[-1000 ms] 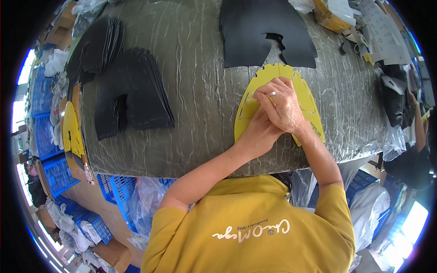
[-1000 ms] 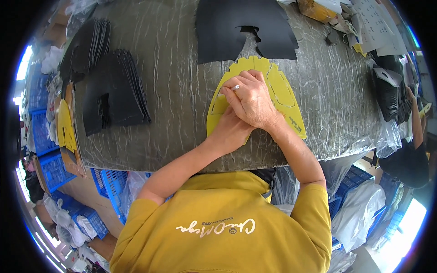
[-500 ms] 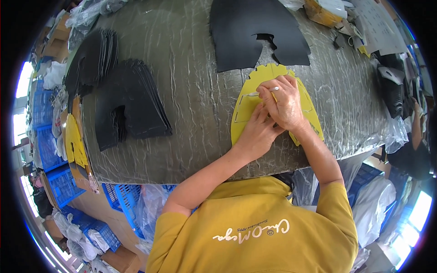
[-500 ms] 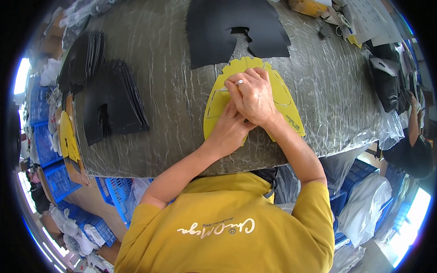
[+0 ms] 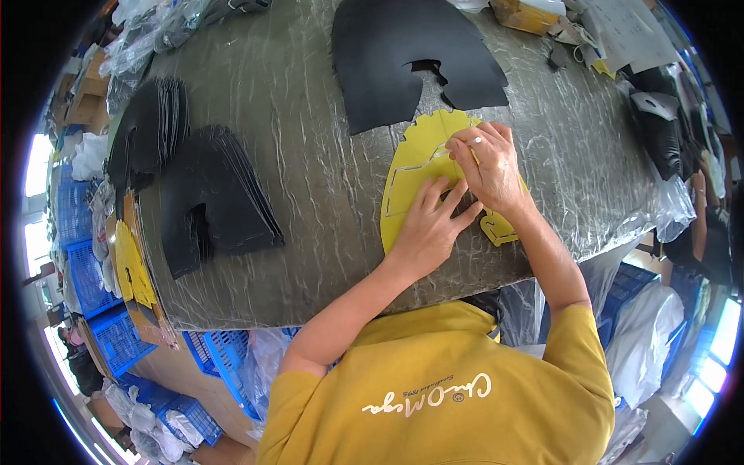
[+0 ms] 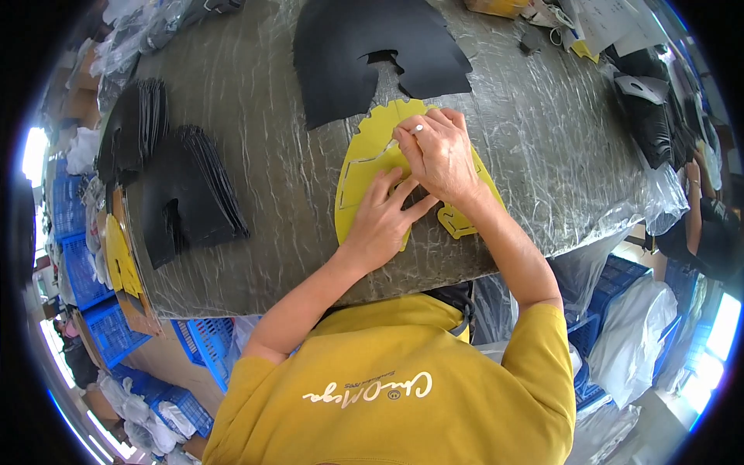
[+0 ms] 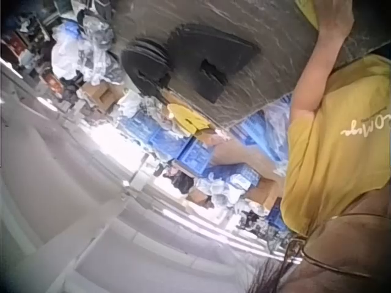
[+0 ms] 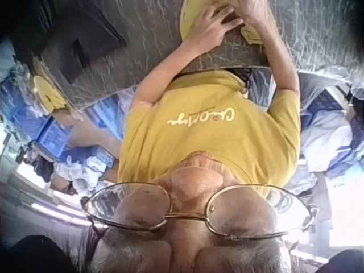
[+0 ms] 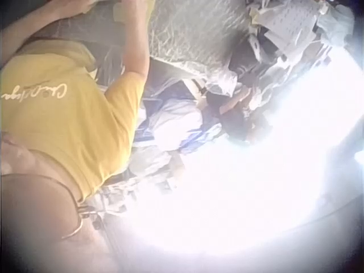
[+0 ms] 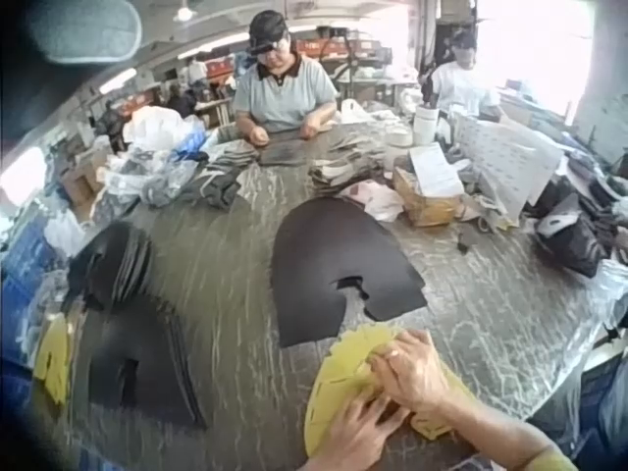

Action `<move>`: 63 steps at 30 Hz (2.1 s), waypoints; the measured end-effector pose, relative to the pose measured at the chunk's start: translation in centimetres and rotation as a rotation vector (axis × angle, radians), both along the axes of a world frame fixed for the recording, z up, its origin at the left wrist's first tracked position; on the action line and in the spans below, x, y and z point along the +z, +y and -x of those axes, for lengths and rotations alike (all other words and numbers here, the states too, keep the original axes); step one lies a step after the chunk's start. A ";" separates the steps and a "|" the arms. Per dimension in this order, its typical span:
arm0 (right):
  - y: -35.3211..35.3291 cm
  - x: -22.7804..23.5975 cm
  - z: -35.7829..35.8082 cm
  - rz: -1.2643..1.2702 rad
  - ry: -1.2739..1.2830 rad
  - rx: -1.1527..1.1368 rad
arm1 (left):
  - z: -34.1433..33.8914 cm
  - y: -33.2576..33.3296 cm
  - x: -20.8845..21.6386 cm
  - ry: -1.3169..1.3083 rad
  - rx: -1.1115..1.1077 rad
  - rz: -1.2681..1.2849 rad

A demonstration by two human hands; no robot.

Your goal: Trace a yellow pattern template onto black shoe components using a white marker.

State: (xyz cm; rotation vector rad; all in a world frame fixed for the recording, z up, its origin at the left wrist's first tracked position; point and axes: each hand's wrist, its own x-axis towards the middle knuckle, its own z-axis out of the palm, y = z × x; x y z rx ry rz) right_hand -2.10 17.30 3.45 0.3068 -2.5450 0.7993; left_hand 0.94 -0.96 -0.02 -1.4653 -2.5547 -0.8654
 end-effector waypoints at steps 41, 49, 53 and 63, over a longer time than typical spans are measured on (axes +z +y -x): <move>2.4 -0.7 -1.2 -0.037 0.103 -0.128 | 0.0 0.1 0.5 0.002 0.009 0.042; 2.4 -0.3 -1.7 -0.068 0.095 -0.144 | -0.1 0.0 0.5 0.029 0.011 0.037; 2.5 -0.1 -2.9 -0.075 0.091 -0.149 | -0.1 -0.1 0.2 0.030 0.010 0.043; 2.6 0.3 -4.7 -0.077 0.046 -0.162 | 0.1 0.0 0.2 0.030 0.000 0.006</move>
